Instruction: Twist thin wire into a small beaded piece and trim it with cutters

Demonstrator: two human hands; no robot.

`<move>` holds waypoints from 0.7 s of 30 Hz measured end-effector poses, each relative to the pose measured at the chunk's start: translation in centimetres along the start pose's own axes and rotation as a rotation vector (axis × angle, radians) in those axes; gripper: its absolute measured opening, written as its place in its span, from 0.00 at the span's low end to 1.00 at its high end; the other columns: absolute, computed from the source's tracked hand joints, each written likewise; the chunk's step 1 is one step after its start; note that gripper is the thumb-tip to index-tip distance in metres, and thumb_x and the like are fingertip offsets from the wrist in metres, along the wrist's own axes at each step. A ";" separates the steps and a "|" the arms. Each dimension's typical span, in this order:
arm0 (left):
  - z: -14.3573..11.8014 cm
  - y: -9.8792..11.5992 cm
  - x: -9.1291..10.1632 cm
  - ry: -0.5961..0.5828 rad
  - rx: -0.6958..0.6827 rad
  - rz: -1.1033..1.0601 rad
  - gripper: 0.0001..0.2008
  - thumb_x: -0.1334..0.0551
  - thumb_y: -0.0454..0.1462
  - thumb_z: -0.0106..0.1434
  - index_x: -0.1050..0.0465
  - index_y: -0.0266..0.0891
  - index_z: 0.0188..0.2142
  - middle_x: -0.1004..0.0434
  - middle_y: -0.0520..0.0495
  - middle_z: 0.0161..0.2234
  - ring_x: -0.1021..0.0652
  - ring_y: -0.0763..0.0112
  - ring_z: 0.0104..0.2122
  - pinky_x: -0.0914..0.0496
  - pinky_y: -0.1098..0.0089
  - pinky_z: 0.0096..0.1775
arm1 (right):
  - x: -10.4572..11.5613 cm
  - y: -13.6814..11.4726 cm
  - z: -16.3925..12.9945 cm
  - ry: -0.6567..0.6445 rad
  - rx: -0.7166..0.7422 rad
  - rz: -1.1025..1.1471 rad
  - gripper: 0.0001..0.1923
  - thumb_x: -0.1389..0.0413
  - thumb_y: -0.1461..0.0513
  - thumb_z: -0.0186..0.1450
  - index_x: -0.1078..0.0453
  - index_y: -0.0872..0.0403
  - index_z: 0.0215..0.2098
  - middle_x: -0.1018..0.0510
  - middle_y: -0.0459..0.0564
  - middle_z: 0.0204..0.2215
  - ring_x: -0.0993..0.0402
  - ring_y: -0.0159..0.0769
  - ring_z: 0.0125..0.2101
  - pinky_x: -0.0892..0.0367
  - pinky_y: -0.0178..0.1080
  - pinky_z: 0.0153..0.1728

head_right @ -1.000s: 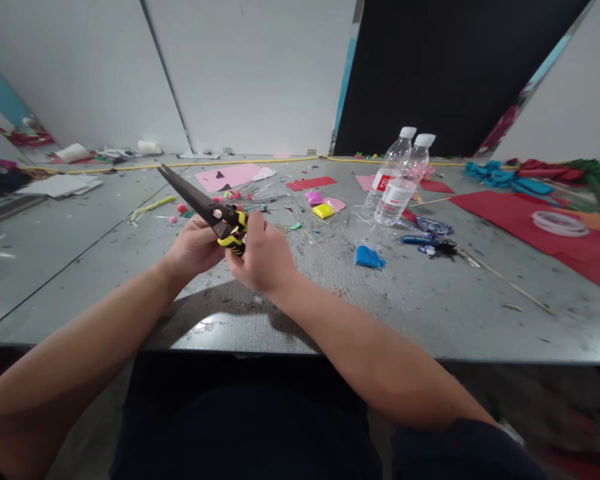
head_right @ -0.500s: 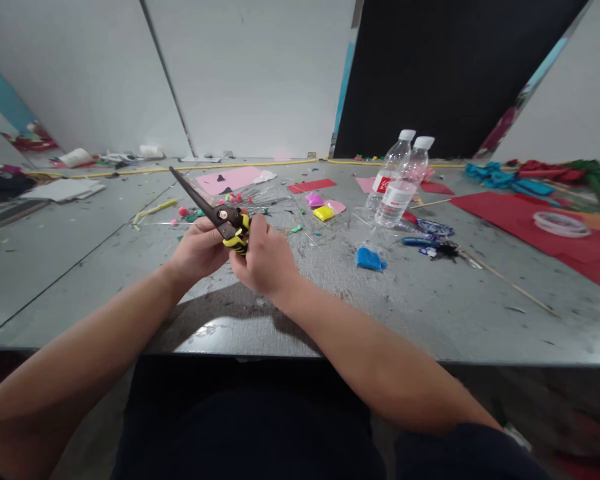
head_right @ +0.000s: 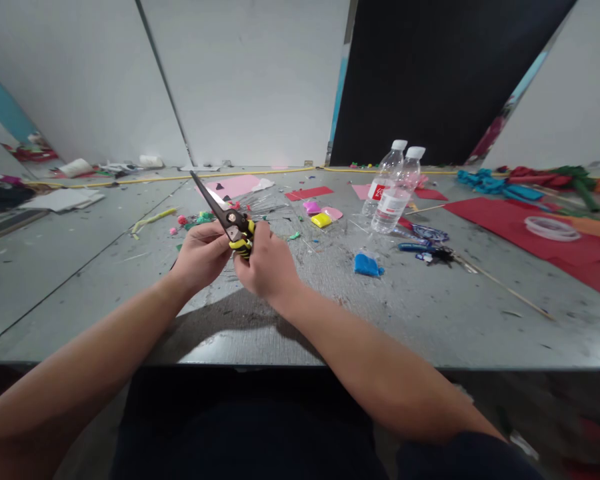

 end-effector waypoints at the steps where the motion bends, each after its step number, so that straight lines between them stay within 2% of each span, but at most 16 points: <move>1: 0.1 -0.1 0.1 0.007 -0.006 -0.004 0.09 0.22 0.44 0.49 0.17 0.45 0.26 0.16 0.47 0.39 0.19 0.55 0.48 0.25 0.56 0.52 | -0.1 0.2 0.1 -0.005 -0.014 0.005 0.13 0.47 0.59 0.60 0.43 0.50 0.43 0.27 0.51 0.29 0.30 0.44 0.29 0.38 0.43 0.28; 6: 0.3 -0.1 -0.3 -0.010 0.022 -0.071 0.10 0.21 0.42 0.48 0.17 0.42 0.26 0.17 0.47 0.37 0.18 0.60 0.44 0.25 0.61 0.50 | -0.1 0.3 0.4 -0.046 -0.062 0.077 0.13 0.46 0.59 0.59 0.41 0.51 0.41 0.28 0.49 0.27 0.32 0.42 0.29 0.40 0.42 0.30; 13: 0.7 0.4 0.1 0.047 0.027 -0.138 0.11 0.20 0.40 0.46 0.18 0.40 0.26 0.19 0.49 0.32 0.20 0.73 0.33 0.25 0.70 0.39 | -0.3 -0.1 0.4 -0.218 -0.232 0.312 0.07 0.49 0.59 0.58 0.40 0.50 0.36 0.30 0.44 0.26 0.35 0.37 0.28 0.43 0.39 0.31; 21: 0.8 0.8 1.5 0.229 -0.029 -0.079 0.08 0.22 0.38 0.50 0.18 0.41 0.28 0.16 0.50 0.32 0.20 0.76 0.33 0.26 0.73 0.37 | -0.8 1.7 0.7 -0.252 -0.292 0.197 0.10 0.48 0.59 0.57 0.37 0.51 0.38 0.29 0.46 0.27 0.35 0.38 0.28 0.42 0.39 0.32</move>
Point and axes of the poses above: each hand's wrist, its own z-axis towards the middle knuckle, its own x-axis out of the back of the hand, y = z × x, the point moved 7 cm from there along z, towards the middle knuckle
